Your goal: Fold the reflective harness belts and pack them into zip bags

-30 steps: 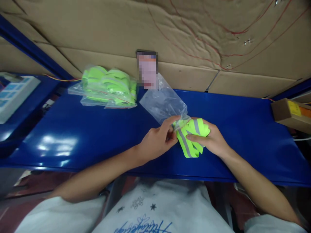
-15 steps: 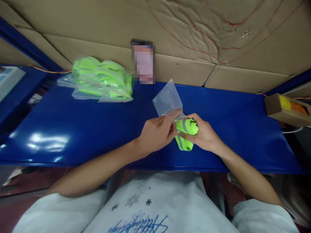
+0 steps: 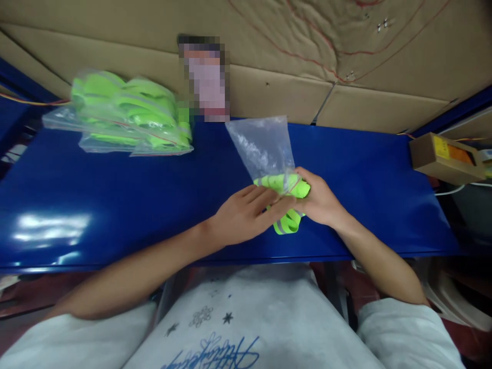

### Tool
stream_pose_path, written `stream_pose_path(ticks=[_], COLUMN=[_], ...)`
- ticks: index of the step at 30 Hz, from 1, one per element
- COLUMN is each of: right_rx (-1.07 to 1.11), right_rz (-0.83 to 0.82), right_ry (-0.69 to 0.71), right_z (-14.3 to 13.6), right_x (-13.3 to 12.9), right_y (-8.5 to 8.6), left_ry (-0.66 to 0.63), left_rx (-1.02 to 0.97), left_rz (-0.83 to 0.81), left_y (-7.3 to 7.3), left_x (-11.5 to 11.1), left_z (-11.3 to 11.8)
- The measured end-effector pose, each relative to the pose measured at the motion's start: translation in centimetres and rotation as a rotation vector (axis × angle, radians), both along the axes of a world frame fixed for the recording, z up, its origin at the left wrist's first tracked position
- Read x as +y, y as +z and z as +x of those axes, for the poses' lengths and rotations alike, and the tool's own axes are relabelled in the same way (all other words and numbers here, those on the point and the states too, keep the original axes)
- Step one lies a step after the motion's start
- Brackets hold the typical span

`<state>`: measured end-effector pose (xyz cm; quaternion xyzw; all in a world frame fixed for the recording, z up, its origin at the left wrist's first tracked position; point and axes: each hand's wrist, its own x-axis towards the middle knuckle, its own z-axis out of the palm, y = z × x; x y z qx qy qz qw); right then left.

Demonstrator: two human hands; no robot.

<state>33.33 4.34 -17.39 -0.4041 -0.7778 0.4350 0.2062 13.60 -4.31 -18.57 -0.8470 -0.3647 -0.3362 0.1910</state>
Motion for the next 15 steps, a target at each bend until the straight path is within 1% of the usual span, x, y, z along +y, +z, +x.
stream_pose_path(ticks=[2, 3, 5, 7, 9, 11, 15], right_rx=[-0.063, -0.104, -0.173, -0.215, -0.250, -0.271, -0.304], right_rz=[0.064, 0.099, 0.138, 0.150, 0.182, 0.210, 0.223], right_ry=[-0.071, -0.074, -0.042, -0.031, -0.053, -0.054, -0.030], right_z=[-0.2, -0.3, -0.7, -0.9, -1.1, -1.2, -1.5], right_x=[0.0, -0.1, -0.5, -1.0, -1.2, -1.3, -1.1], right_y=[-0.1, 0.0, 0.2, 0.5, 0.7, 0.7, 0.5], left_ry=[-0.028, -0.006, 0.089, 0.161, 0.156, 0.138, 0.159], left_rx=[-0.009, -0.037, -0.134, -0.191, -0.151, -0.078, 0.005], left_rz=[0.020, 0.019, -0.015, -0.091, -0.156, -0.175, -0.094], left_y=[0.3, 0.4, 0.6, 0.6, 0.5, 0.3, 0.1], left_x=[-0.1, -0.1, -0.2, -0.3, -0.4, -0.5, -0.1], left_z=[0.1, 0.1, 0.2, 0.2, 0.2, 0.1, -0.1])
